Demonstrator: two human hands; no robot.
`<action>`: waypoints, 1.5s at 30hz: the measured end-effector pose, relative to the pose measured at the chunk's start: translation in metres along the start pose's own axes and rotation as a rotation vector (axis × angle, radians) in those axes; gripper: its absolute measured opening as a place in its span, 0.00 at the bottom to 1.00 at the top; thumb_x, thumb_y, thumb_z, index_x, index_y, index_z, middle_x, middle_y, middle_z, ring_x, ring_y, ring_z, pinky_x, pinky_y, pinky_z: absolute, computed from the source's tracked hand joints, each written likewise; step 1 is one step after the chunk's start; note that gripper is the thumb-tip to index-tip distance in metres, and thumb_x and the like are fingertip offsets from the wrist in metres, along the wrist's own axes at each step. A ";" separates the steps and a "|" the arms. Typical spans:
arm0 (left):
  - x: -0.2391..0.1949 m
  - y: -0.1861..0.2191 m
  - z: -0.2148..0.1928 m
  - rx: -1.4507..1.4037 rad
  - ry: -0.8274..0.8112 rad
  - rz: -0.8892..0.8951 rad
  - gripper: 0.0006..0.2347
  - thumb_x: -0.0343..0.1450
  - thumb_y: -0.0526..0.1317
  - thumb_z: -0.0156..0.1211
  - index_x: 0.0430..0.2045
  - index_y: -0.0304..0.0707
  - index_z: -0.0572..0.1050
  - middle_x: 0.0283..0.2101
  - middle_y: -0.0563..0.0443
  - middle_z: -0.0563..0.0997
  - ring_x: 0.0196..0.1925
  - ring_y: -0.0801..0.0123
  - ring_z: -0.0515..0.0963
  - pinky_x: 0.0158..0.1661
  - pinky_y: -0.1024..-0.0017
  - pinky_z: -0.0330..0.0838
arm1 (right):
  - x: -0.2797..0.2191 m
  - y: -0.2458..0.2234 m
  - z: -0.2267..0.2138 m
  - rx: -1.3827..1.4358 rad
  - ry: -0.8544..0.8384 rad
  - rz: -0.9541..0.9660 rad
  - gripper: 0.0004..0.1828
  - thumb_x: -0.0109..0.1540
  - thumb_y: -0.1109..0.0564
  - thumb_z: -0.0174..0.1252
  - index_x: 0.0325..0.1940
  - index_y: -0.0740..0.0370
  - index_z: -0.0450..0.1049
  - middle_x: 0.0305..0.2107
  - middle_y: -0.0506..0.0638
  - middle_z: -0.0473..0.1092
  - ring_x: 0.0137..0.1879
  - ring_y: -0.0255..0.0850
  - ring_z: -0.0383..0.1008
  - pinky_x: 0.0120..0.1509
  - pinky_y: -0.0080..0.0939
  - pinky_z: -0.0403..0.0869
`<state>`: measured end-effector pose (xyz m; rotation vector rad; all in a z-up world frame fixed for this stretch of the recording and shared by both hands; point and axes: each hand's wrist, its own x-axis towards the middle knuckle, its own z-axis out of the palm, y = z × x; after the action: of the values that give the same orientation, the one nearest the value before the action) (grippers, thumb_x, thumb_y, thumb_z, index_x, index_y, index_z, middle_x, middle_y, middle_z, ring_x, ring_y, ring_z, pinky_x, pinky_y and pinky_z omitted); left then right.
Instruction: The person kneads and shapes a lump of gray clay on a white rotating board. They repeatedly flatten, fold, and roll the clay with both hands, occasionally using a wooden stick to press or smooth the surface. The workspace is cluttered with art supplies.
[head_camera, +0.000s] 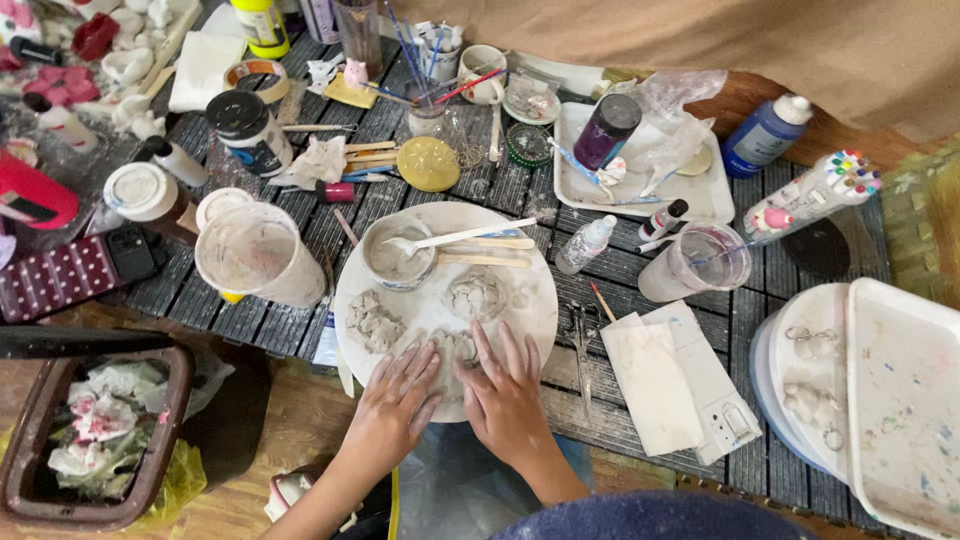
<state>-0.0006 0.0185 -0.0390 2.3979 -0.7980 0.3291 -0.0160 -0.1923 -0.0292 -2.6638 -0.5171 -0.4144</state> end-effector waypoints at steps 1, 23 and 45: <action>0.000 0.000 0.002 0.015 0.007 -0.001 0.25 0.68 0.41 0.63 0.61 0.35 0.69 0.67 0.44 0.69 0.68 0.52 0.67 0.64 0.51 0.59 | -0.003 0.003 -0.005 0.037 0.055 -0.006 0.16 0.65 0.52 0.53 0.56 0.45 0.74 0.76 0.50 0.50 0.81 0.59 0.45 0.80 0.70 0.42; 0.002 0.013 0.006 0.028 0.036 0.115 0.19 0.66 0.40 0.65 0.53 0.51 0.77 0.67 0.54 0.74 0.72 0.58 0.67 0.67 0.55 0.59 | -0.019 0.028 -0.006 0.301 0.162 0.108 0.17 0.61 0.54 0.62 0.55 0.45 0.79 0.74 0.57 0.54 0.80 0.64 0.48 0.80 0.63 0.51; 0.010 0.032 0.012 -0.086 0.065 0.089 0.24 0.66 0.42 0.67 0.55 0.30 0.71 0.64 0.38 0.72 0.63 0.50 0.74 0.62 0.57 0.65 | 0.006 0.023 -0.002 0.359 0.284 0.274 0.36 0.53 0.53 0.70 0.63 0.63 0.67 0.71 0.64 0.57 0.75 0.62 0.55 0.77 0.60 0.54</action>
<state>-0.0111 -0.0142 -0.0304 2.2653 -0.8729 0.3975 -0.0015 -0.2111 -0.0328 -2.2387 -0.1214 -0.5478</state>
